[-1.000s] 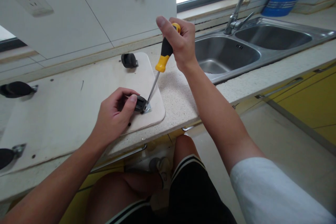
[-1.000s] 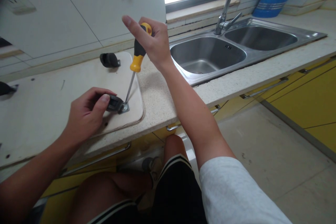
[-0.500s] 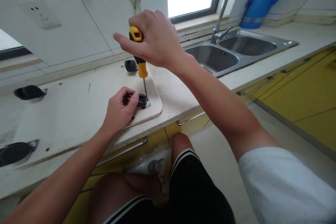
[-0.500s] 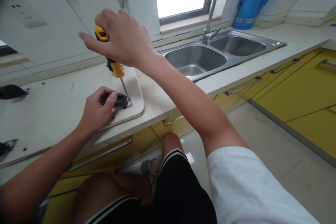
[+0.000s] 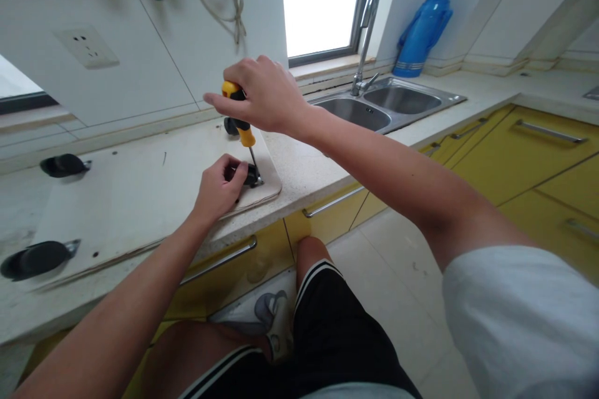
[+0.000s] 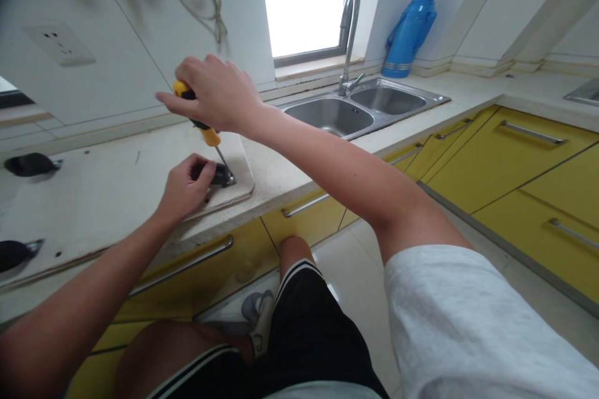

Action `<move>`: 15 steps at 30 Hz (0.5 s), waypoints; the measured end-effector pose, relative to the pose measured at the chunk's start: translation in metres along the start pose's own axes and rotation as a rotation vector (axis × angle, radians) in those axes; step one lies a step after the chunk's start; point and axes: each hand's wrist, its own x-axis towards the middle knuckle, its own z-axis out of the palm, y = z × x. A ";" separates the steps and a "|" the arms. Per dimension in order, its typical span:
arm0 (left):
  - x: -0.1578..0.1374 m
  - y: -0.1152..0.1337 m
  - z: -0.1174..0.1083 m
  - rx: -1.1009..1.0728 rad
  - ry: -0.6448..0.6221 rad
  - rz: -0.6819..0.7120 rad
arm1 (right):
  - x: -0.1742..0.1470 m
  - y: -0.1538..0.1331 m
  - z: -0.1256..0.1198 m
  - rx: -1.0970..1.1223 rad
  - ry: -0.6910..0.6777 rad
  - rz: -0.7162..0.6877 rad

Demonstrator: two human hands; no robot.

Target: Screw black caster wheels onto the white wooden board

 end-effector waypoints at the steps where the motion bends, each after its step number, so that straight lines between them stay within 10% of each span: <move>1: 0.000 0.000 0.000 0.004 0.000 0.002 | 0.000 -0.002 -0.002 -0.047 -0.022 0.027; 15: 0.000 0.001 0.001 -0.006 0.012 0.007 | 0.012 -0.013 -0.037 -0.239 -0.367 -0.031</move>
